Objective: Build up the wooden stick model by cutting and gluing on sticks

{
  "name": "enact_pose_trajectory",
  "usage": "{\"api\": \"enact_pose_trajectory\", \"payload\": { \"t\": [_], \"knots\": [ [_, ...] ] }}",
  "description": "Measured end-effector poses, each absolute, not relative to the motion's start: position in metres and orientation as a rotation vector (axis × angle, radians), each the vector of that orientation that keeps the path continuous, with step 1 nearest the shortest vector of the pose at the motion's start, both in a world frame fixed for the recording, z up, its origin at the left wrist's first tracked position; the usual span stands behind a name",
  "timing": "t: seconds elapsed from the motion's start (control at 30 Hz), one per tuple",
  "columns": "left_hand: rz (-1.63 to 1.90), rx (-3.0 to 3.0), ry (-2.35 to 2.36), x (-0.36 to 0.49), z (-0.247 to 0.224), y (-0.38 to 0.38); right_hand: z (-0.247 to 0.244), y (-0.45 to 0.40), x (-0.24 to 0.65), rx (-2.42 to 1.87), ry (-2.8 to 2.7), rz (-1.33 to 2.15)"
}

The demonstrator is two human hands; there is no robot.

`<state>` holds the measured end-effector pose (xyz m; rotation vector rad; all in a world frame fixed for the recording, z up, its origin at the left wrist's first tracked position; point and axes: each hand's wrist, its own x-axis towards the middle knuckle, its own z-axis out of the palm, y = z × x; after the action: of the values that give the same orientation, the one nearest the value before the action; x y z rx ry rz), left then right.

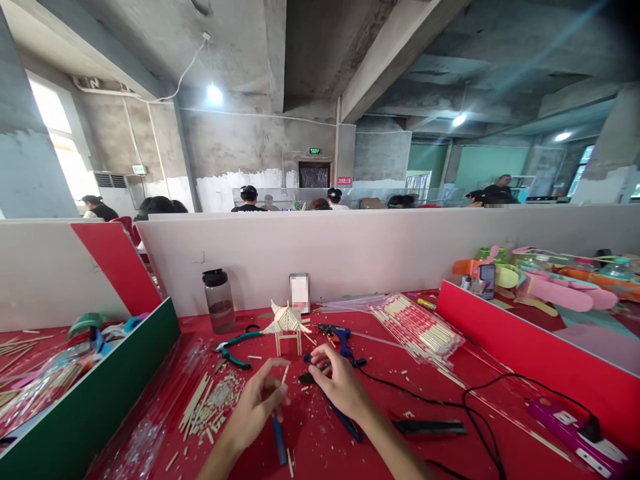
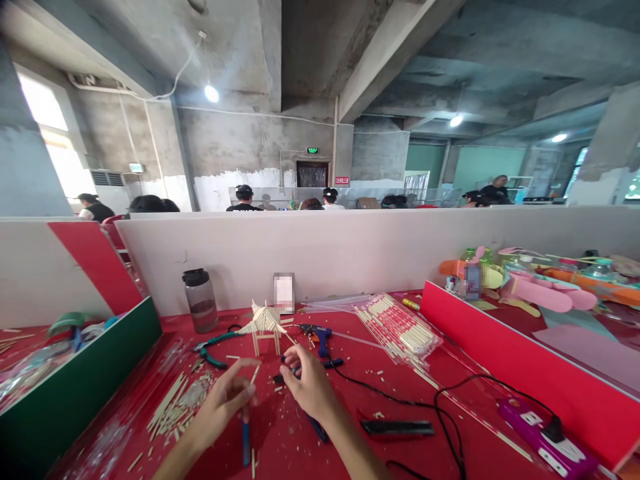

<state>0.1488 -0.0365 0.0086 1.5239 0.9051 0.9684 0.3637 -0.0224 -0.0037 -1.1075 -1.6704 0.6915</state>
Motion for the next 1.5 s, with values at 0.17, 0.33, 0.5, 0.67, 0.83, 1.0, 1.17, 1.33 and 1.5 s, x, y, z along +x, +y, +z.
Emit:
{"api": "enact_pose_trajectory", "payload": {
  "t": [0.17, 0.33, 0.5, 0.67, 0.83, 1.0, 1.17, 1.33, 1.5],
  "knots": [
    [0.951, 1.575, 0.951, 0.141, 0.006, -0.033, -0.004, -0.028, 0.390, -1.508, -2.030, 0.287],
    [0.949, 1.651, 0.966, 0.139, 0.003, -0.032, -0.012, -0.031, 0.392, -1.707, -2.192, 0.232],
    [0.945, 1.685, 0.966, 0.138, -0.001, -0.030, -0.011, -0.030, 0.389, -1.727, -2.236, 0.161],
    [0.945, 1.685, 0.968, 0.138, -0.003, -0.030, -0.006, -0.030, 0.386, -1.763, -2.240, 0.115],
    [0.961, 1.719, 0.982, 0.137, 0.000, -0.030, 0.003, -0.030, 0.386, -1.699, -2.194, 0.073],
    [1.024, 1.719, 1.028, 0.131, 0.006, -0.029, 0.014, -0.035, 0.388, -1.454, -2.207, 0.131],
    [1.084, 1.702, 1.076, 0.125, 0.009, -0.028, 0.020, -0.039, 0.390, -1.271, -2.195, 0.291],
    [1.117, 1.685, 1.077, 0.125, 0.010, -0.029, 0.025, -0.039, 0.396, -1.103, -2.111, 0.420],
    [1.111, 1.690, 1.062, 0.126, 0.009, -0.029, 0.030, -0.039, 0.403, -1.035, -2.037, 0.523]
  ]
}}
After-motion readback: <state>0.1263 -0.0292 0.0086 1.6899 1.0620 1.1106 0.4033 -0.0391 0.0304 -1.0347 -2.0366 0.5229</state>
